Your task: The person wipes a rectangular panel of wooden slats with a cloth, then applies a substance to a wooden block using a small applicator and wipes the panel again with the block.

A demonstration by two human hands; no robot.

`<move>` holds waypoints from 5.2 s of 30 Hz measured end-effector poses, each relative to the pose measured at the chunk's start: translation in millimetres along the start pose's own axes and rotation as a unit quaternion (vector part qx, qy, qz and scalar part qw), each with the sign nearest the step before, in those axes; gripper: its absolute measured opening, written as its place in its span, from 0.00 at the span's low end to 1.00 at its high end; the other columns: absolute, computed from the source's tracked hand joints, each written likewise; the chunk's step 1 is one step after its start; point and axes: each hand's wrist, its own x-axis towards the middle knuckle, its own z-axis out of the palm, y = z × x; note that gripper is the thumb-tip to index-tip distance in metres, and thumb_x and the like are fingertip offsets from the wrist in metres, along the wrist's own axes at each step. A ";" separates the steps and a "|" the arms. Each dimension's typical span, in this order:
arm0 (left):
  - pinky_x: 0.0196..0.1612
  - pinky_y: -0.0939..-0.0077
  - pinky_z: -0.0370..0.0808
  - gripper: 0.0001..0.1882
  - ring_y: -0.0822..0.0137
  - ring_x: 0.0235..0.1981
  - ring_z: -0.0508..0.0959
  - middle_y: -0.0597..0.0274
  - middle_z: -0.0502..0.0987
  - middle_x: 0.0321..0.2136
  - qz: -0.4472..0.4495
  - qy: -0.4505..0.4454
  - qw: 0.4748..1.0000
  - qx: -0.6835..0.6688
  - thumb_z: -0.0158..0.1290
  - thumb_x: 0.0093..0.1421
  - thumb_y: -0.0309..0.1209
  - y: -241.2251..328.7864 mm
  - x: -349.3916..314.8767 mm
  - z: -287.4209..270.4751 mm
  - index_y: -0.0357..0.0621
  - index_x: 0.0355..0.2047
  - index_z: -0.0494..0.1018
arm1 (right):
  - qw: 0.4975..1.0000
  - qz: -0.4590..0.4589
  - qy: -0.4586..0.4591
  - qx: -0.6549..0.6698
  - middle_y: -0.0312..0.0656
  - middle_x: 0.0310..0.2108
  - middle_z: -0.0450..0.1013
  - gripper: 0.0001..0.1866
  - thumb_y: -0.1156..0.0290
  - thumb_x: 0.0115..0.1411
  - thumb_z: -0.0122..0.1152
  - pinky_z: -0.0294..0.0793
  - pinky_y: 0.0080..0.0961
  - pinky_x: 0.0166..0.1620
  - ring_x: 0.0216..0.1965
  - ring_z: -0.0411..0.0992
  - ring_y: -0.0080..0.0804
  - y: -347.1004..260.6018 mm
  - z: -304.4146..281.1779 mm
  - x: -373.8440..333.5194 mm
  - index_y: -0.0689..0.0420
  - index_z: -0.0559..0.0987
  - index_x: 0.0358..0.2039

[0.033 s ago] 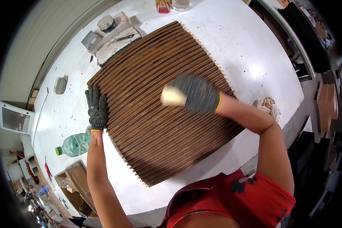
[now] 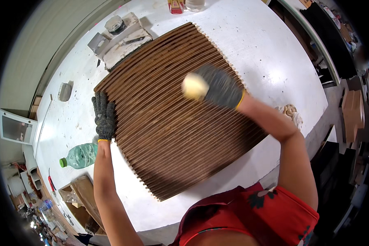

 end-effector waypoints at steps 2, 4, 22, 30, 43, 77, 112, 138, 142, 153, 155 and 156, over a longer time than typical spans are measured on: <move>0.68 0.63 0.46 0.28 0.53 0.69 0.44 0.54 0.50 0.67 -0.016 -0.010 1.000 0.001 0.43 0.67 0.37 -4.9 -0.6 0.4 0.47 0.65 0.55 | 0.991 0.080 0.064 -0.083 0.44 0.31 0.73 0.17 0.62 0.55 0.63 0.75 0.33 0.39 0.35 0.73 0.39 37.8 -45.0 9.7 0.59 0.75 0.40; 0.68 0.63 0.46 0.28 0.53 0.69 0.44 0.54 0.50 0.67 -0.018 -0.012 1.000 -0.010 0.43 0.67 0.37 -0.7 3.8 7.0 0.47 0.65 0.55 | 0.922 0.135 0.088 -0.352 0.44 0.30 0.72 0.14 0.65 0.57 0.60 0.74 0.31 0.40 0.34 0.72 0.38 61.7 -85.9 6.9 0.61 0.75 0.39; 0.68 0.61 0.46 0.28 0.53 0.69 0.43 0.56 0.48 0.68 -0.018 -0.014 1.000 0.006 0.42 0.67 0.39 -1.9 4.6 1.2 0.49 0.66 0.53 | 0.908 0.136 0.078 -0.389 0.47 0.39 0.73 0.18 0.72 0.50 0.66 0.73 0.34 0.46 0.42 0.71 0.44 37.2 -117.4 -28.8 0.59 0.76 0.42; 0.68 0.62 0.46 0.29 0.52 0.69 0.43 0.53 0.48 0.68 -0.011 -0.018 1.000 -0.005 0.42 0.67 0.40 -7.5 3.9 6.1 0.47 0.65 0.54 | 0.963 -0.118 -0.215 -0.114 0.44 0.42 0.74 0.18 0.68 0.58 0.57 0.75 0.33 0.48 0.43 0.73 0.37 -64.1 49.4 -30.2 0.57 0.74 0.48; 0.68 0.63 0.48 0.27 0.52 0.69 0.44 0.53 0.49 0.67 -0.005 0.002 0.999 -0.035 0.44 0.66 0.39 -3.5 1.1 7.6 0.47 0.64 0.57 | 0.989 -0.053 -0.136 -0.006 0.43 0.41 0.71 0.19 0.65 0.55 0.63 0.73 0.33 0.46 0.39 0.72 0.39 -66.1 32.0 -1.1 0.56 0.74 0.46; 0.68 0.64 0.47 0.26 0.53 0.69 0.47 0.49 0.51 0.67 -0.034 0.069 0.988 -0.132 0.47 0.65 0.35 -9.0 -4.3 8.2 0.46 0.63 0.59 | 0.980 -0.092 -0.026 -0.175 0.44 0.41 0.74 0.21 0.63 0.57 0.64 0.75 0.31 0.47 0.42 0.73 0.37 17.4 71.1 121.7 0.58 0.72 0.49; 0.55 0.73 0.66 0.26 0.60 0.53 0.72 0.52 0.68 0.58 -0.182 0.062 0.960 -0.202 0.38 0.69 0.41 -6.3 -4.8 16.2 0.45 0.65 0.56 | 0.903 0.159 0.068 -0.394 0.50 0.43 0.71 0.25 0.63 0.50 0.68 0.71 0.36 0.48 0.43 0.71 0.46 123.4 -113.3 56.3 0.59 0.73 0.47; 0.67 0.44 0.38 0.64 0.41 0.68 0.39 0.46 0.44 0.68 -0.043 -0.143 0.987 -0.060 0.66 0.38 0.58 221.4 -270.8 -79.8 0.43 0.68 0.44 | 0.970 0.230 0.057 0.046 0.44 0.45 0.74 0.32 0.56 0.48 0.72 0.73 0.33 0.51 0.45 0.74 0.36 41.6 -139.2 -104.3 0.52 0.72 0.51; 0.67 0.46 0.39 0.60 0.39 0.68 0.41 0.43 0.44 0.68 -0.033 -0.178 0.982 0.054 0.68 0.41 0.48 228.1 -288.4 -64.8 0.42 0.68 0.45 | 0.966 0.233 0.049 -0.100 0.43 0.44 0.71 0.27 0.56 0.51 0.70 0.71 0.36 0.52 0.48 0.71 0.39 35.5 -128.5 -112.0 0.53 0.74 0.48; 0.65 0.38 0.38 0.50 0.36 0.67 0.43 0.40 0.45 0.67 -0.029 -0.134 0.987 0.090 0.61 0.50 0.45 217.6 -299.5 -46.5 0.43 0.67 0.48 | 0.964 0.207 0.050 -0.158 0.44 0.44 0.72 0.28 0.58 0.46 0.73 0.73 0.36 0.51 0.45 0.72 0.39 23.8 -155.0 -156.0 0.54 0.74 0.47; 0.65 0.38 0.38 0.50 0.36 0.67 0.44 0.40 0.45 0.67 -0.032 -0.122 0.988 0.087 0.61 0.49 0.45 217.0 -298.5 -44.2 0.43 0.67 0.48 | 0.957 0.261 0.069 -0.105 0.45 0.45 0.72 0.30 0.58 0.46 0.73 0.73 0.35 0.50 0.45 0.73 0.37 16.4 -161.3 -154.6 0.55 0.73 0.48; 0.65 0.38 0.38 0.50 0.36 0.67 0.44 0.41 0.46 0.67 -0.034 -0.126 0.987 0.095 0.61 0.50 0.45 215.8 -301.9 -45.1 0.43 0.67 0.48 | 0.958 0.280 0.051 -0.027 0.44 0.44 0.72 0.30 0.59 0.47 0.73 0.73 0.35 0.50 0.45 0.73 0.37 5.0 -160.6 -160.8 0.55 0.73 0.48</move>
